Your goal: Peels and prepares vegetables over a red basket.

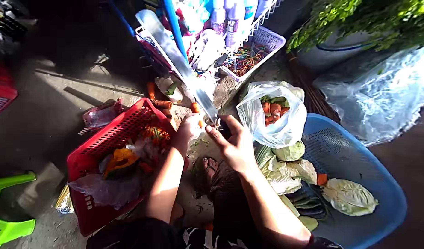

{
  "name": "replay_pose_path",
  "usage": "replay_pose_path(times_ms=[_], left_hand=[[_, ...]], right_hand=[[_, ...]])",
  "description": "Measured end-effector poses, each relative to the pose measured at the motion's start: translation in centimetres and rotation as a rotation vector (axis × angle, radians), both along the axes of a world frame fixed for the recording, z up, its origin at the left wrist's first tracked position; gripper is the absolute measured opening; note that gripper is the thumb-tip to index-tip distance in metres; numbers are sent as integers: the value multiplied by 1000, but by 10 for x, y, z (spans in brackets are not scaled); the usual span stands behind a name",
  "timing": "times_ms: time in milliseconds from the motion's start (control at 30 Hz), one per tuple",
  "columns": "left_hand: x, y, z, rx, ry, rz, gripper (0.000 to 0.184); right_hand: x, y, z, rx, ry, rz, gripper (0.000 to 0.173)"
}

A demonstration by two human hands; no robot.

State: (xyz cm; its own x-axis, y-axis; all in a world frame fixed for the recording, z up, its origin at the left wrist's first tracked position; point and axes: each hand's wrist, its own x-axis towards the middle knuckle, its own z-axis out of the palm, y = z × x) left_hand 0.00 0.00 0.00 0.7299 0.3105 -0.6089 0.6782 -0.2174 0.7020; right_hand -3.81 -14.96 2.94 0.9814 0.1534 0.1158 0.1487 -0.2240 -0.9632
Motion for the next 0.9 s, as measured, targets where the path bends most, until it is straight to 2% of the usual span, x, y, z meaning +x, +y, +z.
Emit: replay_pose_path(times_ms=[33,100,167,200,333,400,467,533,633,733,800,900], left_hand=[[-8,9,-11,-24,-40,-49,23],[-36,30,-11,-229,-101,-30,22],[-77,45,14,-391,-179,61,17],[-96,53,26,-407,-231,77,14],[-158,83,61,-333,-336,74,15],[-182,87,78,-285,-351,119,25],[-199,87,90,-213,-325,181,27],[-211,88,90,-144,-312,240,30],[-229,90,79,-152,-392,290,41],[-245,90,77,-245,-448,327,19],[-257,94,71,-270,-434,307,15],[-275,103,51,-351,-527,294,14]], right_hand=[[2,-4,-1,19,-2,0,31],[3,-11,-2,41,-13,8,30],[2,-16,-6,58,-31,27,32],[0,-16,-7,62,-33,47,35],[-10,-7,-5,-61,-64,161,41],[-20,3,-3,-184,-82,224,50],[-32,16,-1,-301,-118,303,63],[-48,30,2,-380,-185,390,70],[-77,56,10,-487,-278,515,75],[-100,77,8,-548,-456,575,79],[-108,88,2,-539,-558,584,81],[-112,98,-2,-548,-616,625,84]])
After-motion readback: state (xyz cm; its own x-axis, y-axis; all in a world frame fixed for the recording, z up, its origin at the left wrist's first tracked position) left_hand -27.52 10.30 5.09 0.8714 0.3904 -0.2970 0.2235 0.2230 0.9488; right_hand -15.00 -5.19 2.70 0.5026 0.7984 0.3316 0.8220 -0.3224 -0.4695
